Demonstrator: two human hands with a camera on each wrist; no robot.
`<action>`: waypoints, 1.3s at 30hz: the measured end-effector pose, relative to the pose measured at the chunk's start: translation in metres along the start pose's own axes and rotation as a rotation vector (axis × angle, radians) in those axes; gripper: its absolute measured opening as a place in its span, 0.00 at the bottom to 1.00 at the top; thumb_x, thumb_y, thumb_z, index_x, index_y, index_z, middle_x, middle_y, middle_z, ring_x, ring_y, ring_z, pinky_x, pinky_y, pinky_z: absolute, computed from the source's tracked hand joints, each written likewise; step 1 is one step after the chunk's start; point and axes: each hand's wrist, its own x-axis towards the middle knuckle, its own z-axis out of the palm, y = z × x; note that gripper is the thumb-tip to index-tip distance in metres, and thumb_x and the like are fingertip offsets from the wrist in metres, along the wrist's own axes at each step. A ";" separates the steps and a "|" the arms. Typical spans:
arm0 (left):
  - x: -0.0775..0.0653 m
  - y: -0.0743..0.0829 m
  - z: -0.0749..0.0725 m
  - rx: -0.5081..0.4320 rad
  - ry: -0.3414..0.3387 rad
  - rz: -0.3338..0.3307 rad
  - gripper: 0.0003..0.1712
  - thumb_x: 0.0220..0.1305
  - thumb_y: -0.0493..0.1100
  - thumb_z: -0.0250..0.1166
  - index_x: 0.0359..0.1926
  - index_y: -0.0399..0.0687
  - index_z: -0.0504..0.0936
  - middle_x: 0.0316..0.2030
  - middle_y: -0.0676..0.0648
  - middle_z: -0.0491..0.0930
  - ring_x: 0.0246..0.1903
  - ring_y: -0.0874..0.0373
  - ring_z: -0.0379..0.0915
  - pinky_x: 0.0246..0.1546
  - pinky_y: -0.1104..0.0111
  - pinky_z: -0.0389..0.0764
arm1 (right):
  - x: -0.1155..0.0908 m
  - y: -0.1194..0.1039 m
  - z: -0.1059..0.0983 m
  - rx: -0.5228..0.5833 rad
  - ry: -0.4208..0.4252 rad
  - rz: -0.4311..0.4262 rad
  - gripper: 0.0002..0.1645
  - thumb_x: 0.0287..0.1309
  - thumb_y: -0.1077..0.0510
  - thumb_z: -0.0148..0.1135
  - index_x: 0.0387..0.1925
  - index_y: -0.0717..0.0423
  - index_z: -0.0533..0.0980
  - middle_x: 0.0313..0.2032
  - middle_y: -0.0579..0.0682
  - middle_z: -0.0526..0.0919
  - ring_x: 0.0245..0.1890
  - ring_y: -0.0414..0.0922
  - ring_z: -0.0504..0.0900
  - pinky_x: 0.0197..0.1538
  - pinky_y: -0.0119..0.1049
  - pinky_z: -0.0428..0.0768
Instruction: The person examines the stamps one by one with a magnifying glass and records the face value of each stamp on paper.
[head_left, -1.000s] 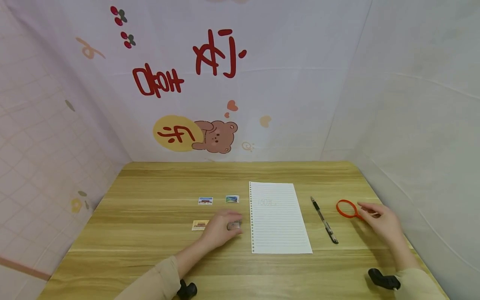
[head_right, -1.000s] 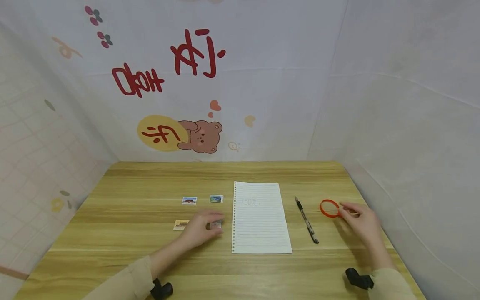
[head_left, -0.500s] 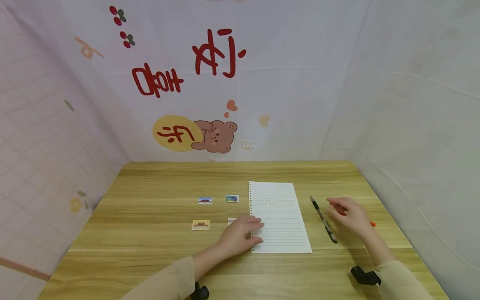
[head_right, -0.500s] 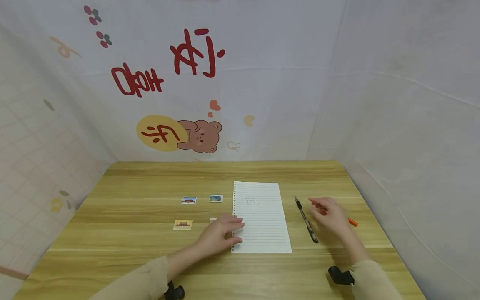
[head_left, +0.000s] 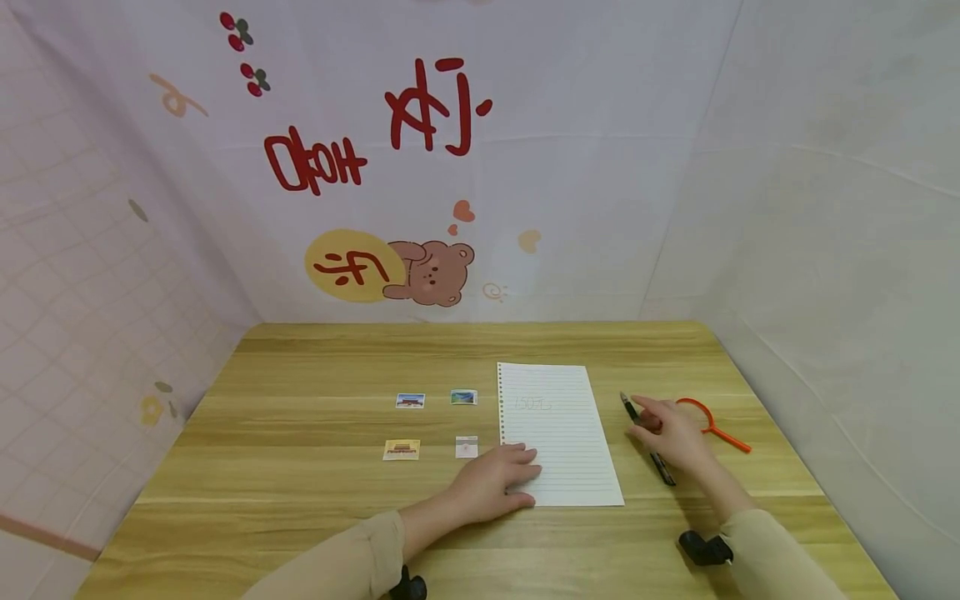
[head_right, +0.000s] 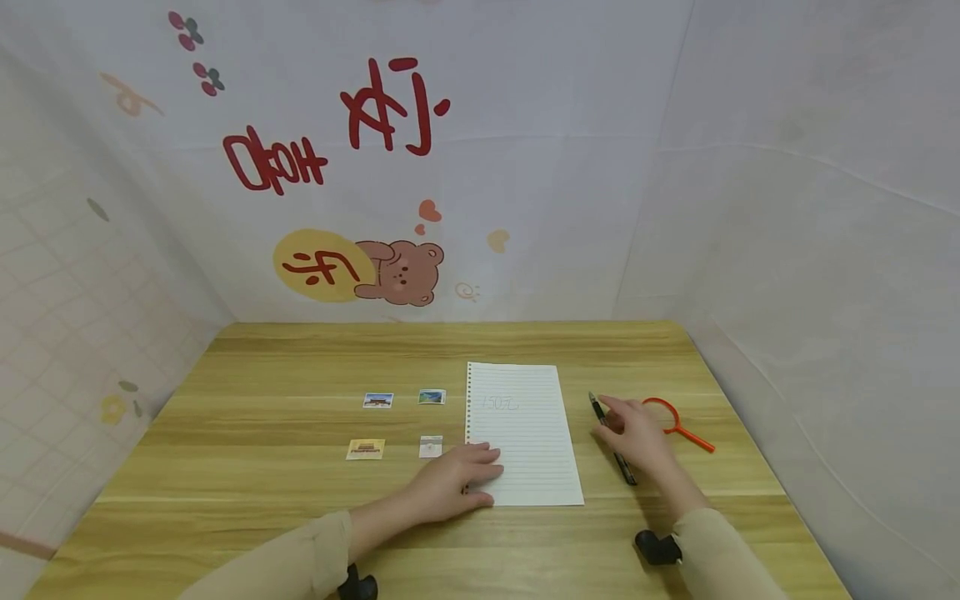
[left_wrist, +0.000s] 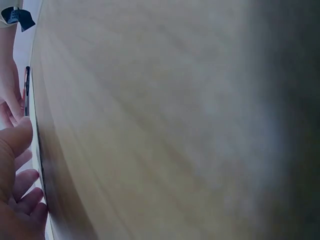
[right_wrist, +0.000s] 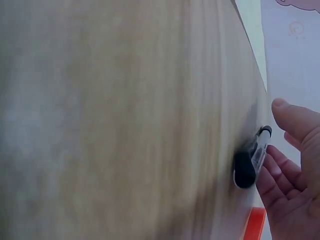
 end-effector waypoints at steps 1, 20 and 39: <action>0.000 0.000 0.001 0.006 -0.002 0.004 0.25 0.64 0.53 0.68 0.60 0.50 0.82 0.64 0.48 0.74 0.66 0.52 0.65 0.66 0.62 0.65 | 0.001 0.000 0.001 -0.007 0.002 0.005 0.33 0.52 0.59 0.75 0.59 0.65 0.76 0.33 0.50 0.79 0.32 0.45 0.74 0.37 0.47 0.76; 0.000 -0.005 0.002 -0.022 -0.019 -0.008 0.23 0.63 0.51 0.70 0.58 0.53 0.84 0.65 0.50 0.73 0.68 0.54 0.63 0.69 0.62 0.61 | 0.006 -0.003 0.009 -0.062 0.032 0.032 0.27 0.54 0.64 0.73 0.57 0.60 0.80 0.27 0.45 0.78 0.25 0.40 0.71 0.27 0.36 0.71; 0.001 -0.005 0.002 -0.027 -0.024 -0.014 0.24 0.63 0.51 0.69 0.59 0.54 0.83 0.66 0.51 0.72 0.68 0.55 0.63 0.69 0.63 0.60 | 0.006 -0.001 -0.007 0.575 -0.084 0.083 0.25 0.72 0.64 0.54 0.67 0.65 0.68 0.34 0.59 0.73 0.25 0.41 0.72 0.27 0.34 0.75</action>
